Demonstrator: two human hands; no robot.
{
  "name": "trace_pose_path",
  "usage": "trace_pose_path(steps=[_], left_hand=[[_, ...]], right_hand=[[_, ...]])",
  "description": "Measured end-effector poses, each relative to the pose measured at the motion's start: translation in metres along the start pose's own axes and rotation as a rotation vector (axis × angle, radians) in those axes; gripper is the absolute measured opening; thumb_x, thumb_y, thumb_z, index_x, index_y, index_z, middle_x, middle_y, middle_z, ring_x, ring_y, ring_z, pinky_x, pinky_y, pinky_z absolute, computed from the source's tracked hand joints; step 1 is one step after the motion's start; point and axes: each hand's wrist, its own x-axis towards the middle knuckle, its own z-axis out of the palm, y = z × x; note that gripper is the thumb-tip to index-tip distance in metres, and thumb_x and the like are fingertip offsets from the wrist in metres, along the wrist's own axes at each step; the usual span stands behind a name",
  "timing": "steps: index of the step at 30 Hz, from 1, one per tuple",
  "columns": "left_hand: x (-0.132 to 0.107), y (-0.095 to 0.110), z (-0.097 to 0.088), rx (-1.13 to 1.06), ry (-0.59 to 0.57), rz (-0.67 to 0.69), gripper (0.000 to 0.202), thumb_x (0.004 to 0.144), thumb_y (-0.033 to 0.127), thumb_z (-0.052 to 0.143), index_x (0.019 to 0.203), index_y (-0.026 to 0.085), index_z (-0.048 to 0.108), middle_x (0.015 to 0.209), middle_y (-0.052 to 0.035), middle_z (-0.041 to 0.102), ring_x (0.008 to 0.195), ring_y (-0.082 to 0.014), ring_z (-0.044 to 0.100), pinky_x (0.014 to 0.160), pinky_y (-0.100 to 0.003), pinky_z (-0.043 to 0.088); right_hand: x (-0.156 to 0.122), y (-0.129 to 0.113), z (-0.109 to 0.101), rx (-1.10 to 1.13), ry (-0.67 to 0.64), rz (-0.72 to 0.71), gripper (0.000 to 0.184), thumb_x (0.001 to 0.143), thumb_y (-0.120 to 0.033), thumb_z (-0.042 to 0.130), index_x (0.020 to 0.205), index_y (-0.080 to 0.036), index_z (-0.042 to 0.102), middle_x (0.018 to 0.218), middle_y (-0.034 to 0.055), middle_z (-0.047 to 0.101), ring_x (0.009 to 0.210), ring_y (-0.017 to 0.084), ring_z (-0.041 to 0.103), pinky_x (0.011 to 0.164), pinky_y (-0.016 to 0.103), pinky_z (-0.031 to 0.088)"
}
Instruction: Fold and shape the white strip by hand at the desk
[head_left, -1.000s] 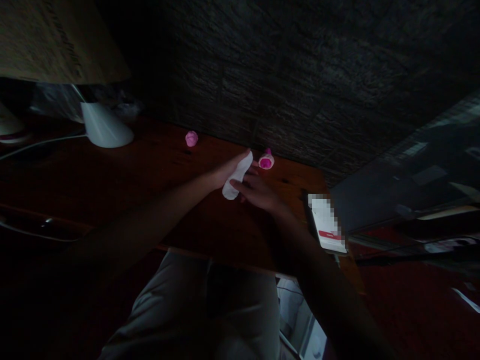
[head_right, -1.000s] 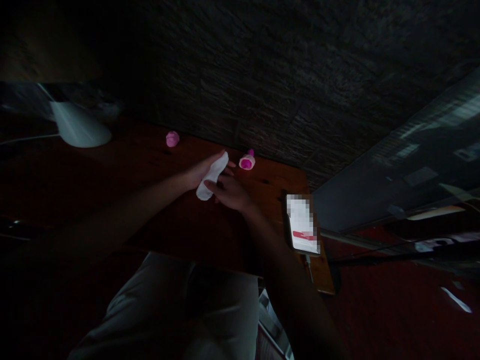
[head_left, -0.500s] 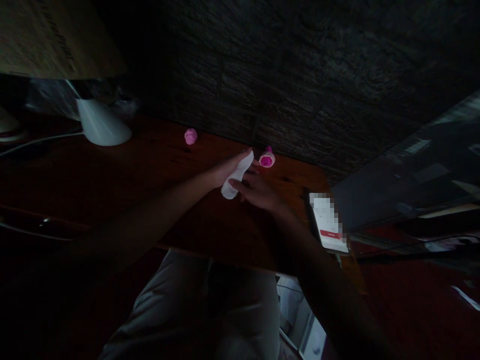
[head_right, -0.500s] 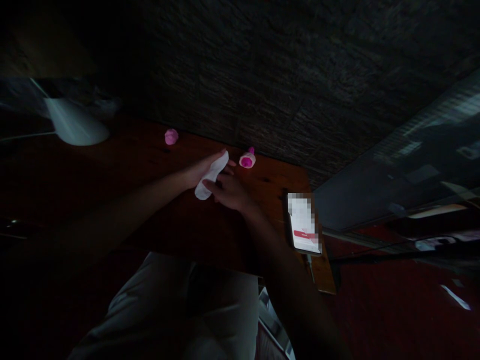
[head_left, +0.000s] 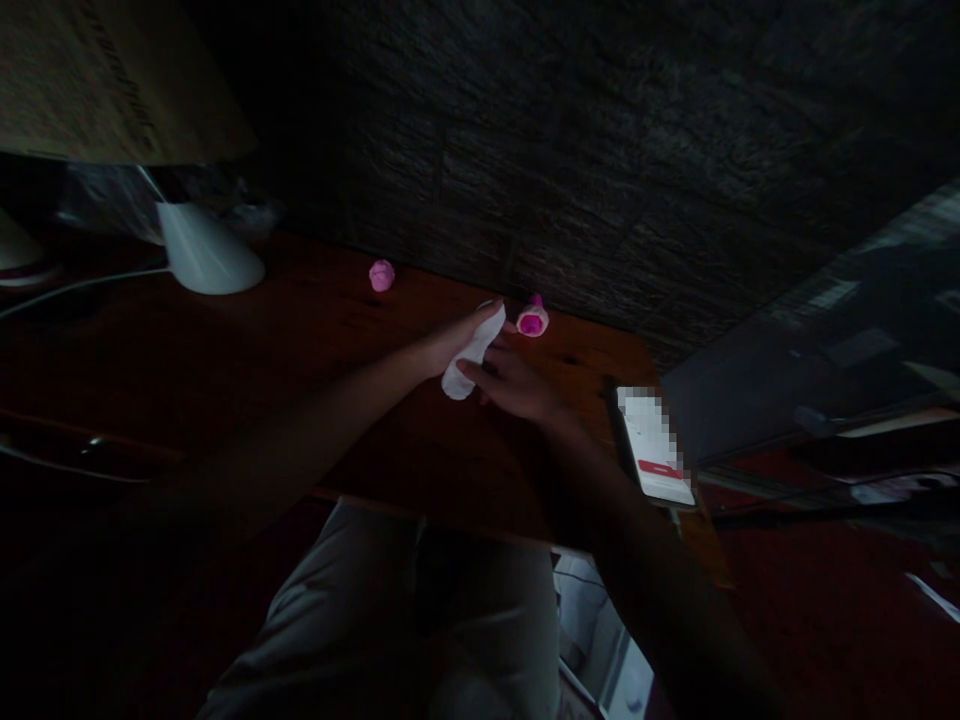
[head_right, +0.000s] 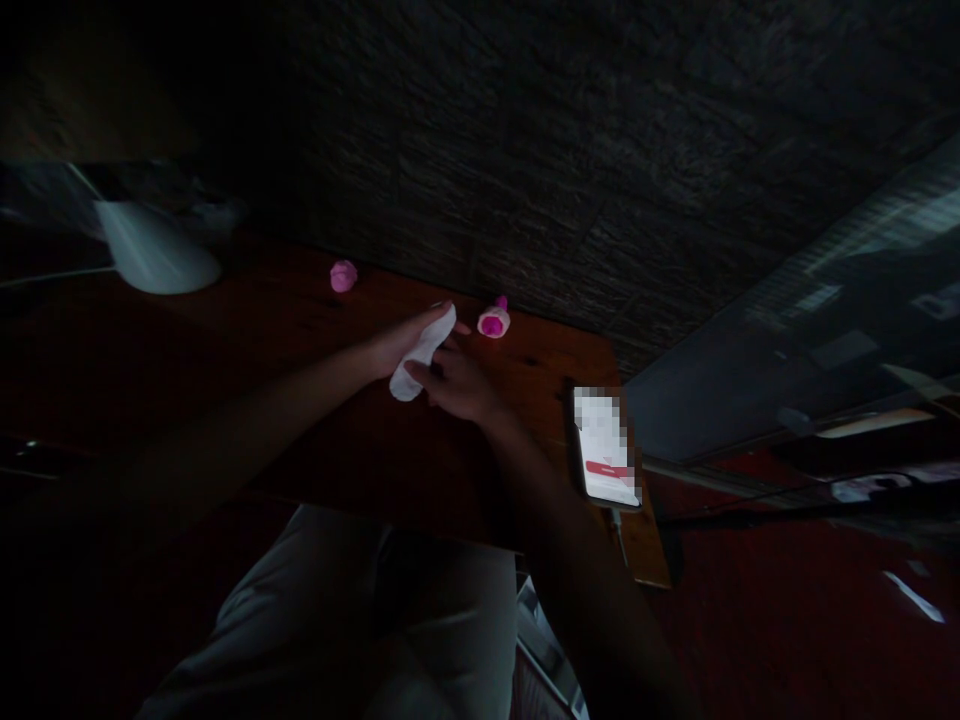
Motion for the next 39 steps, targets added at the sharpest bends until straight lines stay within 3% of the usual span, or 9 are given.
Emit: trace_pose_path(steps=[7,15,25,39], left_hand=[[0.0,0.001,0.0012,0.017,0.016,0.003,0.051,0.093,0.057,0.041,0.109,0.016,0.067,0.062,-0.0047,0.06,0.052,-0.0173,0.056,0.049,-0.028,0.046],[0.001,-0.0011,-0.0015,0.044,0.025,0.051,0.05,0.089,0.059,0.048,0.104,0.016,0.068,0.067,-0.0051,0.062,0.053,-0.0159,0.057,0.052,-0.027,0.047],[0.0069,-0.0078,-0.0059,0.134,0.057,0.145,0.045,0.088,0.057,0.053,0.093,0.016,0.07,0.07,-0.0055,0.064,0.058,-0.0152,0.059,0.053,-0.025,0.046],[0.0058,-0.007,-0.0044,0.129,0.06,0.141,0.043,0.089,0.055,0.053,0.092,0.016,0.07,0.073,-0.0056,0.065,0.058,-0.0146,0.059,0.053,-0.024,0.045]], right_hand=[[0.0003,0.0004,-0.0001,-0.014,-0.002,-0.006,0.029,0.096,-0.038,0.051,0.085,-0.013,0.062,0.075,0.0033,0.062,0.053,0.01,0.056,0.054,0.024,0.047],[0.0008,0.0,0.0005,-0.011,0.007,-0.019,0.027,0.096,-0.036,0.052,0.086,-0.013,0.063,0.083,0.0056,0.064,0.054,0.009,0.056,0.056,0.025,0.049],[-0.0002,-0.0005,0.0004,-0.023,-0.004,-0.01,0.029,0.096,-0.037,0.051,0.089,-0.012,0.064,0.081,0.005,0.065,0.054,0.009,0.057,0.055,0.023,0.048],[0.0,-0.0018,0.0006,-0.086,0.004,-0.003,0.029,0.097,-0.035,0.051,0.084,-0.012,0.063,0.069,0.0027,0.061,0.054,0.011,0.057,0.056,0.025,0.046]])
